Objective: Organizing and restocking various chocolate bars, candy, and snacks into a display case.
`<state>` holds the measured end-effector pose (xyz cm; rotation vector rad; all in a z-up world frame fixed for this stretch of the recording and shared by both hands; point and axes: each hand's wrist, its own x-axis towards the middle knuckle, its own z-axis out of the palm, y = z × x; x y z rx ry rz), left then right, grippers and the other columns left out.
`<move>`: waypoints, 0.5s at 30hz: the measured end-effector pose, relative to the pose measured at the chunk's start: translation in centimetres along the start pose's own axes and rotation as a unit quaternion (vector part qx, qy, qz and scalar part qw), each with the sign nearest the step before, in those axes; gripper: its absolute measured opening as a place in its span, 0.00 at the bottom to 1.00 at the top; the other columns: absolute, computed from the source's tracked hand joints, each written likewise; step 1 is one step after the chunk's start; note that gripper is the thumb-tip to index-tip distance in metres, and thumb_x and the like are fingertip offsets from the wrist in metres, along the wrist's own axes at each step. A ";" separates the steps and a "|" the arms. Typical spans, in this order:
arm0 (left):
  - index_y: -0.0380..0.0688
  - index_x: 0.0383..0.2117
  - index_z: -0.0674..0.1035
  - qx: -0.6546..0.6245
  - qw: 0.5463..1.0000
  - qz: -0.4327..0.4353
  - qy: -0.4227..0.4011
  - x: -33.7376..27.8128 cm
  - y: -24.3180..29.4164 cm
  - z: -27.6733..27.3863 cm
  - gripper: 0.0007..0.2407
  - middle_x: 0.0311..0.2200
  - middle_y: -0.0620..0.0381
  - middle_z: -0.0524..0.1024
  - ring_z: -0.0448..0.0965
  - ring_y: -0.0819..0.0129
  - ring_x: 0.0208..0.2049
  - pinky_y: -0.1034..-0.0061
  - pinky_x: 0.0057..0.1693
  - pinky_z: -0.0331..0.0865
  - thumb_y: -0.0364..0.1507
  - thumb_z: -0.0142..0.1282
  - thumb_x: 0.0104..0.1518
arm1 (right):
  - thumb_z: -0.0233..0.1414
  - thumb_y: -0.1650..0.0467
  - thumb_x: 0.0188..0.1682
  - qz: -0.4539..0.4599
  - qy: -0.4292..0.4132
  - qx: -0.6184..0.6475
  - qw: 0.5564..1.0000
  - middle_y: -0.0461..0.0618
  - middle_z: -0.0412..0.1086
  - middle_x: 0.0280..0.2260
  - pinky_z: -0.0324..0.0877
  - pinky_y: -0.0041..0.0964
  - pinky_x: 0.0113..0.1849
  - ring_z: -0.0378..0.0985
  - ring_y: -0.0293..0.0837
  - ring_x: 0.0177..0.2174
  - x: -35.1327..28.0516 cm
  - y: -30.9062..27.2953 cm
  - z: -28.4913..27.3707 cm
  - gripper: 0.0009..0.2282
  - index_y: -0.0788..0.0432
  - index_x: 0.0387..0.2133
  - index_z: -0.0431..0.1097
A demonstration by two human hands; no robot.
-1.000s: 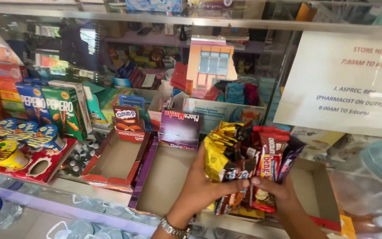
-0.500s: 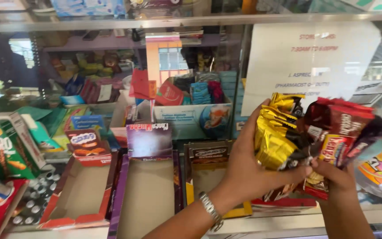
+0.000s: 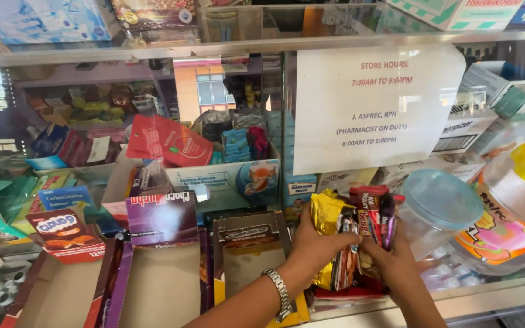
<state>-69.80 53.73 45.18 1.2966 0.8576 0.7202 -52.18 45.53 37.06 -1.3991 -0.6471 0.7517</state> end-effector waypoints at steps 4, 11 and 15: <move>0.41 0.66 0.57 0.065 0.992 0.003 0.111 -1.2 1.8 0.5 0.47 0.52 0.49 0.77 0.80 0.60 0.52 0.69 0.57 0.73 0.45 0.73 0.39 | 0.56 0.70 0.44 -0.198 0.024 -0.185 0.962 0.63 0.67 0.53 0.67 0.45 0.50 0.73 0.53 0.50 -2.9 -4.0 3.3 0.39 0.66 0.67 0.41; 0.32 0.70 0.44 0.174 0.949 0.231 0.127 -2.1 -0.6 0.8 0.47 0.63 0.28 0.55 0.63 0.36 0.63 0.57 0.65 0.61 0.46 0.65 0.56 | 0.46 0.61 0.56 -0.254 0.104 -0.354 0.894 0.74 0.55 0.62 0.58 0.53 0.56 0.61 0.67 0.58 -4.9 -5.6 4.5 0.32 0.68 0.68 0.45; 0.36 0.71 0.41 0.204 0.955 0.200 0.074 -3.4 1.3 0.7 0.49 0.64 0.30 0.49 0.61 0.35 0.63 0.55 0.64 0.61 0.49 0.61 0.53 | 0.47 0.61 0.53 -0.311 0.152 -0.488 0.801 0.72 0.58 0.61 0.54 0.58 0.58 0.59 0.68 0.58 -6.1 -5.5 4.0 0.31 0.66 0.67 0.51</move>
